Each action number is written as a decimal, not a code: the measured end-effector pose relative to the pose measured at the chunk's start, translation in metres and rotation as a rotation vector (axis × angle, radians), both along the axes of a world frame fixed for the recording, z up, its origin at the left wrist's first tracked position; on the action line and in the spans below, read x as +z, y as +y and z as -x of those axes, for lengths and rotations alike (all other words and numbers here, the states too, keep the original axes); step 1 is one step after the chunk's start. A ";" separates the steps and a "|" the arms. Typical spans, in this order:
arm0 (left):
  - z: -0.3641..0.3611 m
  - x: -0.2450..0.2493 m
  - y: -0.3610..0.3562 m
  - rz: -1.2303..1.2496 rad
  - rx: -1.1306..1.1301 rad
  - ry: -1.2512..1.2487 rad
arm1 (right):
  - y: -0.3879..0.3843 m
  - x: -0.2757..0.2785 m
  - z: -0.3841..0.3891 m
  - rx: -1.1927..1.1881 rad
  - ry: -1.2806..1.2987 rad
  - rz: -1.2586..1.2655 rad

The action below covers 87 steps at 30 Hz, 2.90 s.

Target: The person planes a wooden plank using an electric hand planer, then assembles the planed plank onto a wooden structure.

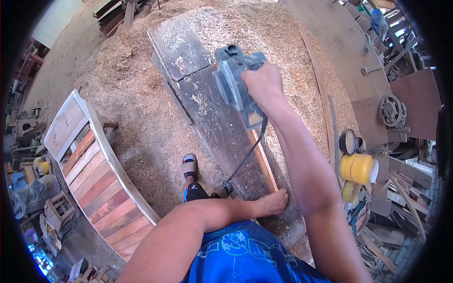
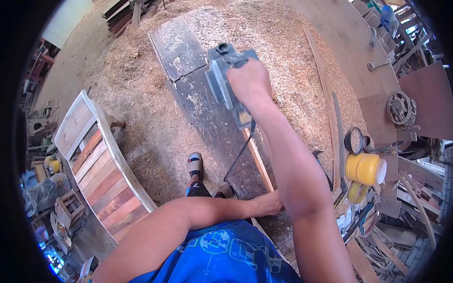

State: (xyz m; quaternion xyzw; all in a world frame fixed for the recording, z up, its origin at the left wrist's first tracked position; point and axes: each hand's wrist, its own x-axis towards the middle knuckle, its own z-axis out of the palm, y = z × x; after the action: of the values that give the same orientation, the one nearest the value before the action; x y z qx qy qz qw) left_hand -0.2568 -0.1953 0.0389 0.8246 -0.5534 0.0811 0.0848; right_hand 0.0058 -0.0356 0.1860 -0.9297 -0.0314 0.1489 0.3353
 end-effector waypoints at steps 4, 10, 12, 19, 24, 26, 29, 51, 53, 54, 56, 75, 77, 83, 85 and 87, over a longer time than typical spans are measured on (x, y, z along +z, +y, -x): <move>0.001 0.003 0.002 -0.025 -0.013 0.044 | 0.035 -0.010 -0.036 -0.011 0.020 -0.070; -0.003 0.017 0.014 -0.067 -0.017 0.044 | 0.057 -0.023 -0.069 0.031 -0.078 -0.339; -0.001 0.017 0.015 -0.062 -0.019 0.076 | 0.046 -0.010 -0.056 0.025 -0.037 -0.367; 0.005 0.056 0.095 0.906 -0.033 0.411 | -0.106 0.038 0.017 -0.050 0.230 -0.625; -0.019 0.039 0.215 0.569 0.660 0.444 | -0.236 0.056 0.130 -0.353 0.294 -0.671; -0.031 0.013 0.224 0.474 0.698 0.134 | -0.282 0.041 0.183 -0.482 0.288 -0.702; -0.055 0.016 0.238 0.212 0.577 0.107 | -0.319 0.032 0.254 -0.693 0.341 -0.806; -0.136 0.022 0.226 -0.297 0.029 0.240 | -0.341 0.005 0.363 -0.910 0.133 -0.638; -0.136 0.032 0.229 -0.173 0.270 0.324 | -0.343 -0.005 0.365 -0.852 0.137 -0.609; -0.133 0.036 0.231 0.023 0.384 0.306 | -0.341 -0.005 0.367 -0.853 0.121 -0.617; -0.129 0.044 0.232 0.156 0.555 0.306 | -0.342 -0.004 0.368 -0.852 0.126 -0.620; 0.067 -0.003 0.187 1.168 1.670 1.713 | -0.310 -0.005 0.348 -0.660 0.249 -0.572; 0.071 -0.014 0.172 1.226 1.678 1.668 | -0.303 -0.009 0.345 -0.636 0.247 -0.576; 0.071 -0.057 0.156 1.745 1.405 1.803 | -0.289 0.001 0.337 -0.515 0.291 -0.559; 0.070 -0.051 0.152 1.897 1.243 1.957 | -0.285 0.004 0.335 -0.472 0.301 -0.542; 0.068 -0.044 0.144 1.932 1.248 1.950 | -0.285 0.005 0.336 -0.393 0.281 -0.529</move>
State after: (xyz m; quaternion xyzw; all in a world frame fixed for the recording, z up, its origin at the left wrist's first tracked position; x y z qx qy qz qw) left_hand -0.3251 -0.0514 -0.0052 0.2789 0.4123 -0.1382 0.8562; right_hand -0.3298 -0.3202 0.1906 -0.7695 0.1570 0.1944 0.5877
